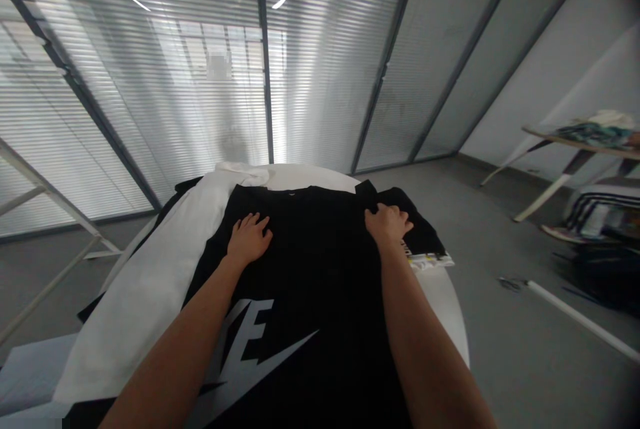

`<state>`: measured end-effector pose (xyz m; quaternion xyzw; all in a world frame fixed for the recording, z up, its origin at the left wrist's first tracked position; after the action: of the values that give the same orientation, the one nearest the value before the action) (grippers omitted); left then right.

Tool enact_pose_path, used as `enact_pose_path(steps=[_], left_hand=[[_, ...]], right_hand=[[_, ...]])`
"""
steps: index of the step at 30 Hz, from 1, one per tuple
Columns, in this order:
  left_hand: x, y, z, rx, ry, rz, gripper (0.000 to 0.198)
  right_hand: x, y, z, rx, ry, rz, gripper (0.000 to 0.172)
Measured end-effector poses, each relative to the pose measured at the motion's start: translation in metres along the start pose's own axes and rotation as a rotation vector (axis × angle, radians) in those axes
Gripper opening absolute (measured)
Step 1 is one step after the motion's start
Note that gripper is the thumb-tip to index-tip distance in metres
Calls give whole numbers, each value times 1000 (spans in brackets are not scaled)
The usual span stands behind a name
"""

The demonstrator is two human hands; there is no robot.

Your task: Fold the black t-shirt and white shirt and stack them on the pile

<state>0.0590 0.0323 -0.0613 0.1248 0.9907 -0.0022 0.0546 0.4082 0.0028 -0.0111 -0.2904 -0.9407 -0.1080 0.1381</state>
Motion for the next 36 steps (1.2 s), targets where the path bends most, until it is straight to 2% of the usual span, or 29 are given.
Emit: enact_pose_path(steps=[3,5,8,10,15,19,22,25,27,32,36], left_hand=[[0,0,-1,6,1,-2,49],[0,0,-1,7,3,-2,49],[0,1,-1,18,2,-9,50],[0,2,0,24,-3,-10,50],[-1,0,-1,18,-7,-3,50],[0,1,-1,27,-6,-9,50],[0,1,-1,38,-7,-14,50],[-1,1,-2,41,-3,-18,50],[-2,1,-2,38,0,-17,50],[-1,1,-2,27,-1,-23,49],[0,2,0,16,2,-20,50]], right_hand=[[7,0,0,-38,48,-75,37],[15,1,2,-11,113,-217,36],[34,1,13,168,178,-539,33],[43,-3,22,305,171,-660,30],[48,-13,40,612,80,-687,32],[48,-16,33,735,146,-677,34],[51,-15,25,698,216,-621,31],[59,-15,23,506,192,-596,44],[65,-20,32,425,123,-579,51],[71,-35,69,459,-77,-556,56],[68,-35,79,459,-107,-579,49]])
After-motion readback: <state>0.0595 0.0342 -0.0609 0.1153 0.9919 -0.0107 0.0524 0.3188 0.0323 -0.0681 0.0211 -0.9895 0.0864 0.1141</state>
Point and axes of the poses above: each hand's wrist, its own y-axis towards the middle knuckle, its own z-axis out of the palm, x = y × z, the point moved 5 cm from there along y, towards the middle knuckle, and after that the axes turned 12 degrees about x, right-handed, at the moved point
